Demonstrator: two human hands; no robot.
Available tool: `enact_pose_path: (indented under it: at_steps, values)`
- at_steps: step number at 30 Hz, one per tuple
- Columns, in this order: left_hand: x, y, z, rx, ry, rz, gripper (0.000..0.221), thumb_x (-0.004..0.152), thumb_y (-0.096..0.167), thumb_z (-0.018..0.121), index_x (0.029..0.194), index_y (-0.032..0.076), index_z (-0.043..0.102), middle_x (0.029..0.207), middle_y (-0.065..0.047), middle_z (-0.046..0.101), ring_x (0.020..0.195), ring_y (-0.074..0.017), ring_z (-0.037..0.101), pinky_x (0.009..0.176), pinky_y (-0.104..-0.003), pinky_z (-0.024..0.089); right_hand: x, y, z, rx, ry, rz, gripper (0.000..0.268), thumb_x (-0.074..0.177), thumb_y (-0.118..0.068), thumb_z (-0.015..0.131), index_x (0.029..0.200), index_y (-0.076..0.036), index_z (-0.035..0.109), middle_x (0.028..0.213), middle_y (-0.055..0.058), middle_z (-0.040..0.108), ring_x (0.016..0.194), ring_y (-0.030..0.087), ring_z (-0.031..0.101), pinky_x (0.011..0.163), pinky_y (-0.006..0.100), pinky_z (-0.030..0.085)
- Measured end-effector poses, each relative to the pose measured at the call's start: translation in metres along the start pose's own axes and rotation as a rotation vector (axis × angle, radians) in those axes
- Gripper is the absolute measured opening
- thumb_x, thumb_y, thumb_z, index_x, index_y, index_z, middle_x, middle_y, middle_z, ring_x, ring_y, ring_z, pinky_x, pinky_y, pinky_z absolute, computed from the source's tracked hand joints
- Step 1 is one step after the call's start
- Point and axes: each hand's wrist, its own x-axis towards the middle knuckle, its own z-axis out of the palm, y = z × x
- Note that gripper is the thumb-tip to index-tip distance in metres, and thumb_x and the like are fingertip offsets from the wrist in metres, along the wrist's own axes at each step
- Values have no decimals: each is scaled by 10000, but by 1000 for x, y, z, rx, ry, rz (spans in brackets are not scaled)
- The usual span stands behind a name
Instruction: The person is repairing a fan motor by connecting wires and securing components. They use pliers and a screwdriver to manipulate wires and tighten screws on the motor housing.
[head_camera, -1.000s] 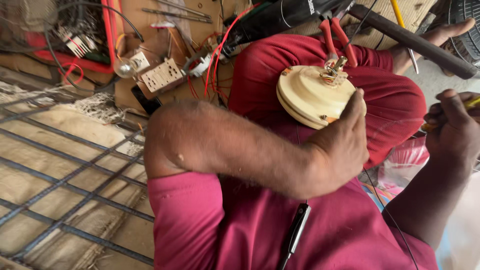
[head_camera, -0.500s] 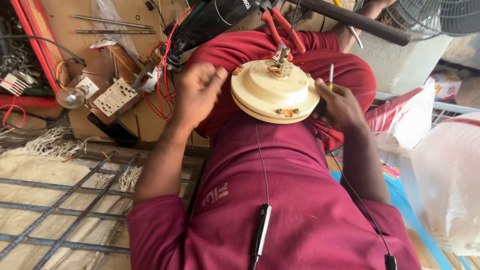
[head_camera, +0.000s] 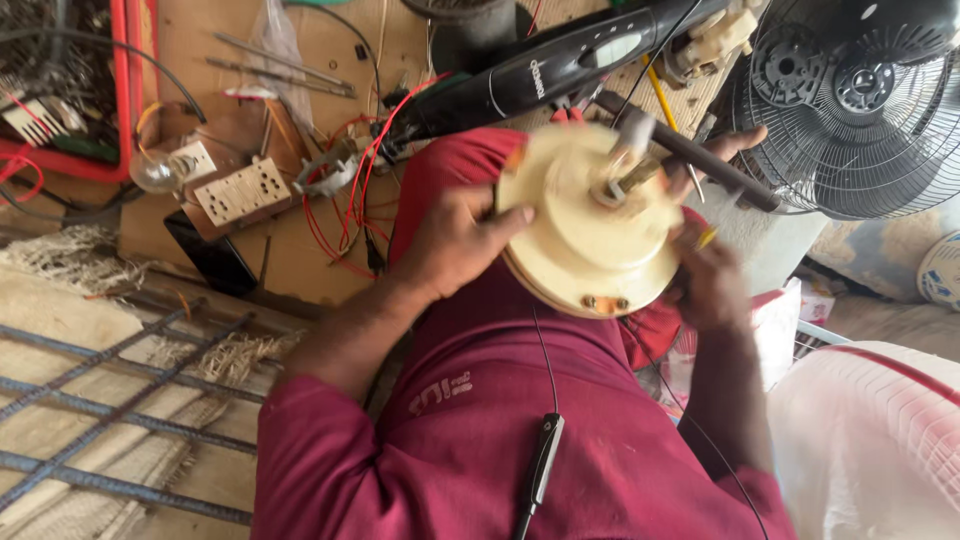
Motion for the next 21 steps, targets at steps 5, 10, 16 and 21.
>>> enact_pose_path:
  at_steps: [5, 10, 16, 21]
  values:
    - [46, 60, -52, -304, 72, 220, 311, 992, 209, 686, 1241, 26, 715, 1119, -64, 787, 991, -98, 722, 916, -270, 585, 102, -3, -10, 1296, 46, 685, 434, 1027, -339, 650, 1304, -8, 599, 955, 22, 677, 576, 73, 529, 445, 216, 366]
    - [91, 76, -89, -325, 280, 335, 252, 1039, 199, 702, 1133, -32, 738, 1003, -45, 734, 918, -110, 657, 853, -286, 549, 185, -10, 20, 1673, -32, 545, 499, 1023, -400, 654, 1316, 0, 602, 906, 59, 683, 504, 57, 468, 407, 162, 335]
    - [147, 18, -121, -517, 450, 350, 263, 916, 196, 770, 1063, -11, 700, 947, -63, 745, 869, -180, 720, 780, -312, 586, 202, -18, 32, 1686, 152, 310, 451, 1042, -281, 622, 1325, 69, 582, 946, 101, 697, 423, 75, 446, 352, 180, 337]
    - [210, -41, -99, -791, 376, -216, 410, 842, 207, 842, 1114, -3, 619, 1059, -128, 697, 942, -326, 735, 786, -453, 686, 211, -19, 21, 1795, 123, 233, 455, 1045, -258, 599, 1347, 81, 561, 962, 136, 709, 453, 80, 471, 400, 176, 346]
